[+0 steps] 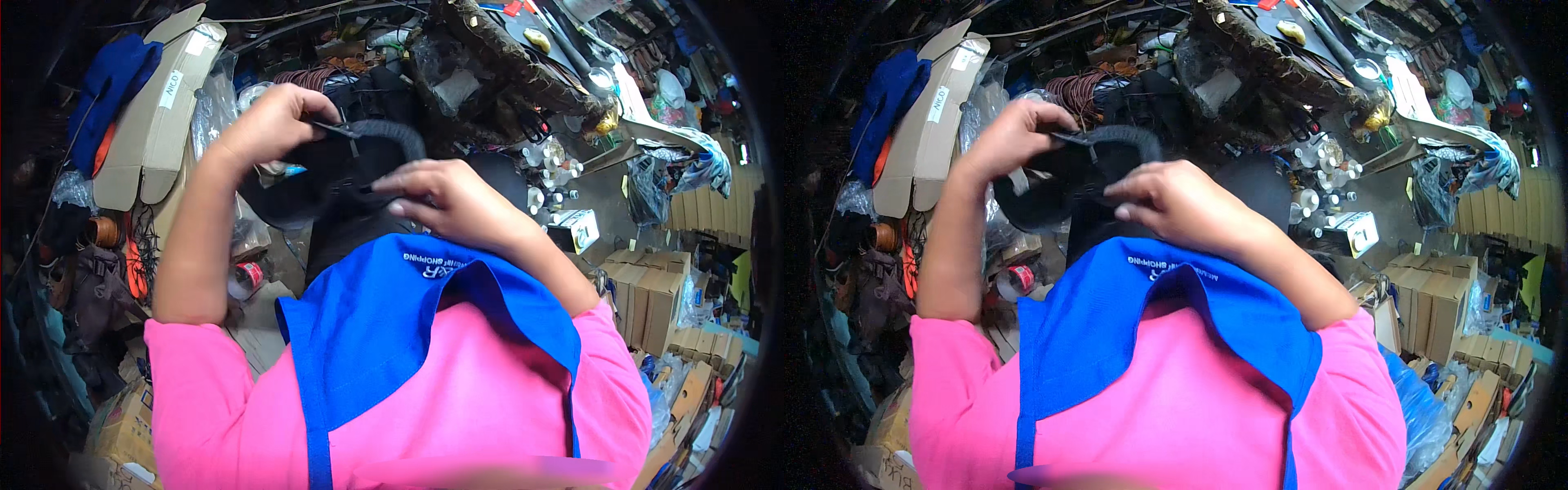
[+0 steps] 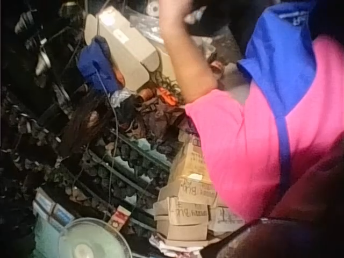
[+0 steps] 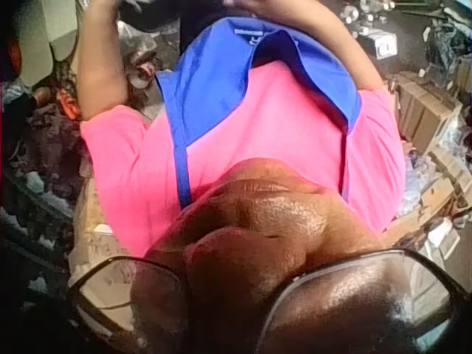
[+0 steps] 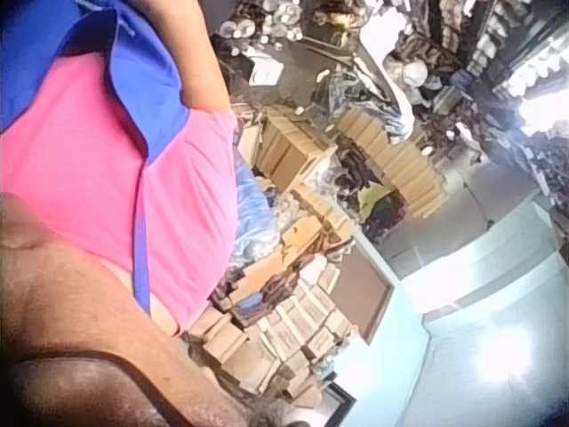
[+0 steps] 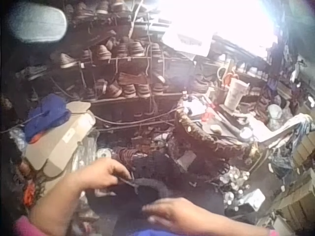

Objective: Stitching the components of a black leather boot using thread.

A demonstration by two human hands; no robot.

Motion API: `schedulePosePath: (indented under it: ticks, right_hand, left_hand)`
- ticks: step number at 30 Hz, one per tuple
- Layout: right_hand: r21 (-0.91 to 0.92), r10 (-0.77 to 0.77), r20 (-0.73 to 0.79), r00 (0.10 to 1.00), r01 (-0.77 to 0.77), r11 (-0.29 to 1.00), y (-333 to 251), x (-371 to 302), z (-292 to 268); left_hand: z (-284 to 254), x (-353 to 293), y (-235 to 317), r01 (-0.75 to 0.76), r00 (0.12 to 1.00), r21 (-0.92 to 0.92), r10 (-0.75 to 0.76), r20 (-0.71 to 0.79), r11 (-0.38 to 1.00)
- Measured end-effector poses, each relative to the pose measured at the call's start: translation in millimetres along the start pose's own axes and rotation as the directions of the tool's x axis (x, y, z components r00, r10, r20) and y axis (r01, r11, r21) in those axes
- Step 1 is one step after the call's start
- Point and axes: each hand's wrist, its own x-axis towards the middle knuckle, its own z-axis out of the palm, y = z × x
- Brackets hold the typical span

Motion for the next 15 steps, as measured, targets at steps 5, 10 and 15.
schedulePosePath:
  ticks: [5,10,15]
  right_hand:
    - [0.178,0.187,-0.207,0.960,-0.151,0.972,23.8,-8.1,-14.3]
    - [0.032,0.176,-0.337,0.925,-0.176,0.984,72.0,13.8,-1.9]
    - [-0.324,-0.050,-0.310,0.949,-0.056,0.945,100.6,40.8,-1.3]
  left_hand:
    - [4.6,29.3,1.0,-0.405,0.897,0.634,0.421,0.136,0.659]
    - [47.7,51.4,-36.5,-0.198,0.917,0.732,0.387,-0.096,0.652]
    - [64.3,52.3,-63.7,-0.140,0.989,0.070,0.143,-0.041,0.988]
